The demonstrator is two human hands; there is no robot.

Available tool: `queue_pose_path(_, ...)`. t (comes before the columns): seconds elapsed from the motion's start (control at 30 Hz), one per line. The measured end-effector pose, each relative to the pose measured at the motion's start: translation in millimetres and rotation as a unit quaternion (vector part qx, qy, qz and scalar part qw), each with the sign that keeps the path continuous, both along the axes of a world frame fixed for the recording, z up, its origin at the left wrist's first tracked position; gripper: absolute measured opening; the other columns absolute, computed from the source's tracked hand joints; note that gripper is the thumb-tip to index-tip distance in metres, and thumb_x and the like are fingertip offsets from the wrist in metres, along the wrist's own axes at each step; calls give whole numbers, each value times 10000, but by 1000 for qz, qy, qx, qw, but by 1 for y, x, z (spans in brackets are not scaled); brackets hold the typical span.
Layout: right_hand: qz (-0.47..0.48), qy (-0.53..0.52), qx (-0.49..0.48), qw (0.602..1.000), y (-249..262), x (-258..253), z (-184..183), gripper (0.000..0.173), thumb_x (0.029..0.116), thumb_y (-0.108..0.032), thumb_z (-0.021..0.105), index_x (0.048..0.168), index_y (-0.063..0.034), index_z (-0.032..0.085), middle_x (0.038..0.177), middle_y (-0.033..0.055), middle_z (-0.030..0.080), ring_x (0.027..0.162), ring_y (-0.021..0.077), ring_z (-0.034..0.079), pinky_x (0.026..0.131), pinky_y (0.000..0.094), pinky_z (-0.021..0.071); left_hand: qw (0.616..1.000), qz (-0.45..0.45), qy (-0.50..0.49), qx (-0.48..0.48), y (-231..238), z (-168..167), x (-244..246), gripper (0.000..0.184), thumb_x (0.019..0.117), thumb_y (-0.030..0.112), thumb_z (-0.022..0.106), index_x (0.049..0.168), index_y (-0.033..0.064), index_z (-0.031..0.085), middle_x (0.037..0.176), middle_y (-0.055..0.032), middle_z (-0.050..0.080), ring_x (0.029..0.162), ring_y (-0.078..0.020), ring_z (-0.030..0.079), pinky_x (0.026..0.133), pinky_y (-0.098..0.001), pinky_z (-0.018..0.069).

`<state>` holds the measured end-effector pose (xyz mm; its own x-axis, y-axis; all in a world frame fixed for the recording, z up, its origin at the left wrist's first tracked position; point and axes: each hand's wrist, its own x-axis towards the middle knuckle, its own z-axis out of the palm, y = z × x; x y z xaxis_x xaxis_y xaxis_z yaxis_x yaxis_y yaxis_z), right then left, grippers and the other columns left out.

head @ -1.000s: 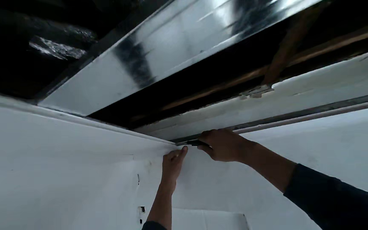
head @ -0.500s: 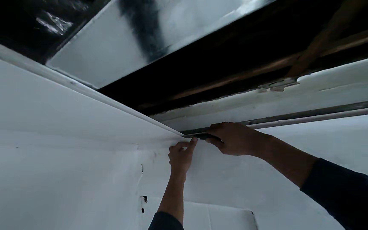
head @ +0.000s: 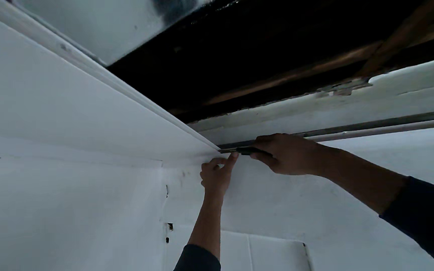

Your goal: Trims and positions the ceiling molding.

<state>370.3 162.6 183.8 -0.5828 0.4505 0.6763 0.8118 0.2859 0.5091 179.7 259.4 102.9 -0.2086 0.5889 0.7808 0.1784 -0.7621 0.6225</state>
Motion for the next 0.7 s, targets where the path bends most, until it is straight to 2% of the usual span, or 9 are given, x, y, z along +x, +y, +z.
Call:
queue_pose_path(0.17,-25,5,-30,999,-4,-6,9,319,1069,-377,520,1049,-113,697,964,37,667,893,186,671,809,411,574,1000,1,5,-9,-6,-4,-1,624,810,813,620,1074,261,740,1258,-144,583,1167,-393,520,892,-692,403)
queue_pose_path(0.27,-41,4,-44,998,-8,-9,13,315,1070,-378,515,1068,-126,704,972,32,682,905,181,675,825,416,571,1000,3,9,-21,0,2,-1,599,805,789,654,1061,256,755,1250,-132,587,1173,-385,517,897,-688,400)
queue_pose_path(0.33,-48,3,-42,998,-9,-12,15,301,1069,-372,515,1020,-135,693,928,23,673,863,172,669,781,411,568,1000,2,4,-28,6,9,-2,550,809,741,697,1045,250,777,1237,-128,603,1185,-378,528,935,-683,399)
queue_pose_path(0.5,-51,-4,-30,998,-6,-14,13,307,1067,-376,515,1014,-133,695,909,28,669,837,183,673,749,421,576,1000,2,9,-20,7,10,-2,531,827,722,695,1032,239,778,1188,-125,624,1157,-367,542,932,-677,397)
queue_pose_path(0.6,-69,-4,-31,997,-9,-17,11,309,1073,-371,506,1016,-128,687,913,33,657,846,191,669,750,424,572,1000,-2,15,-27,6,11,-2,525,846,697,695,1062,225,772,1226,-151,605,1189,-392,523,952,-699,383)
queue_pose_path(0.7,-89,5,-33,995,-12,-21,11,303,1067,-386,515,1015,-139,683,908,27,656,841,188,667,738,424,571,1000,5,10,-27,6,12,-1,507,837,689,712,1042,230,776,1228,-142,606,1190,-379,520,953,-683,379)
